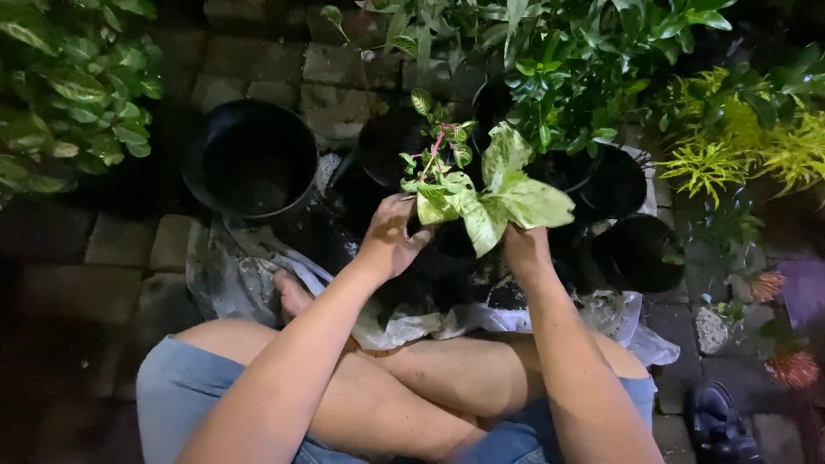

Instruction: Planting a small variegated plant into a black plastic pot and firming the soil around the roots by hand.

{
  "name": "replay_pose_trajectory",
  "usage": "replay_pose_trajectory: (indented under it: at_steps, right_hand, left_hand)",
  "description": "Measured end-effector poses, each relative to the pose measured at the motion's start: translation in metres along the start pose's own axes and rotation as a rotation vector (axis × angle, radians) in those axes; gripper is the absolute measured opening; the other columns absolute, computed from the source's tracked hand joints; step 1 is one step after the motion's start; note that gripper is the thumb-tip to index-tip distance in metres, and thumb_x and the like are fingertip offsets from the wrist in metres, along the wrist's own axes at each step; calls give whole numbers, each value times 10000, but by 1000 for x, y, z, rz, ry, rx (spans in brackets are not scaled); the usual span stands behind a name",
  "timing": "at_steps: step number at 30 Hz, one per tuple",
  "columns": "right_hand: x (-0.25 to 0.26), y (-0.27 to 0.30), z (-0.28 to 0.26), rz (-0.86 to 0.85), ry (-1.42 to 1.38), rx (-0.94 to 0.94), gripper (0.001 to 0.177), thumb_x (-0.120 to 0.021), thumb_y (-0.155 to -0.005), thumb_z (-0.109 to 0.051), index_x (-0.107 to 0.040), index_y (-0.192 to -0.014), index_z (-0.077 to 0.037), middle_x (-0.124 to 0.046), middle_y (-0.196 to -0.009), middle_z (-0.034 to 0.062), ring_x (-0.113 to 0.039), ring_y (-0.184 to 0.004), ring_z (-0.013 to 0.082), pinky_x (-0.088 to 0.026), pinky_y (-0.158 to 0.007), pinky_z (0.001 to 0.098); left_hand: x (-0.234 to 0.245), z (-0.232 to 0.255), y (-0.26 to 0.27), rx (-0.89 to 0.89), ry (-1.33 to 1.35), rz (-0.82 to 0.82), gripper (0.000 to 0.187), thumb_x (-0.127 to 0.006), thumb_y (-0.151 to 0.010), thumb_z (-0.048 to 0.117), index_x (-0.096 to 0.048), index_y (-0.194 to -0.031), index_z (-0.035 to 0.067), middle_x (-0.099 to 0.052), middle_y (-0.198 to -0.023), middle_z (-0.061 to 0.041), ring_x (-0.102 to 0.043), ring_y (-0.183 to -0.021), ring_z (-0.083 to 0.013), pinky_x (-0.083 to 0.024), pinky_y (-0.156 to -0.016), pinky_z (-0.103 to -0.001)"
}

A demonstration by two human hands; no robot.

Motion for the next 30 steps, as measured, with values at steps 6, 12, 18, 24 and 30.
replay_pose_trajectory:
  at_steps: [6,12,18,24,30]
  right_hand:
    - [7,7,-5,-2,18,16,574,-610,-910,-515,-716,-1283,-92,-680,-1312,249,-605,-1274,440,-415,-1117,614]
    - [-3,16,-12,-43,42,49,574,-605,-915,-514,-714,-1288,-92,-676,-1323,252,-602,-1279,443,-411,-1121,616]
    - [-24,21,-37,-155,-224,-117,807,-583,-894,-598,-461,-1555,-153,-484,-1587,121,-426,-1473,374,-263,-1230,593]
    - [-14,12,-42,-118,-178,-124,779,-561,-913,-552,-455,-1558,-129,-481,-1586,143,-427,-1470,384,-271,-1229,588]
    - [-16,17,-2,-88,-172,-193,752,-539,-932,-507,-449,-1561,-105,-479,-1584,165,-428,-1468,393,-279,-1227,583]
  left_hand:
    - [6,11,4,-136,-13,37,507,-719,-872,244,-638,-1308,-1,-649,-1338,-203,-482,-1380,-405,-344,-1210,-521]
    - [42,-8,17,11,-47,35,347,-720,-860,165,-733,-1204,122,-746,-1118,-120,-663,-1154,-338,-518,-1032,-467]
    - [50,-45,37,99,-283,-93,446,-611,-982,338,-633,-1358,98,-728,-1192,-176,-695,-1133,-368,-534,-970,-506]
    - [-9,-58,34,376,-39,-226,565,-531,-964,576,-544,-1325,141,-713,-1240,-170,-656,-1221,-372,-516,-1019,-528]
    - [-34,-58,10,330,110,-171,542,-478,-982,543,-626,-1205,71,-713,-1158,-194,-653,-1176,-416,-522,-981,-516]
Point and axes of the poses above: each hand's wrist, its own y-axis away from the middle knuckle, its own x-axis out of the back of the hand, z = x × y, the point moved 9 cm from there along -y, towards the middle knuckle
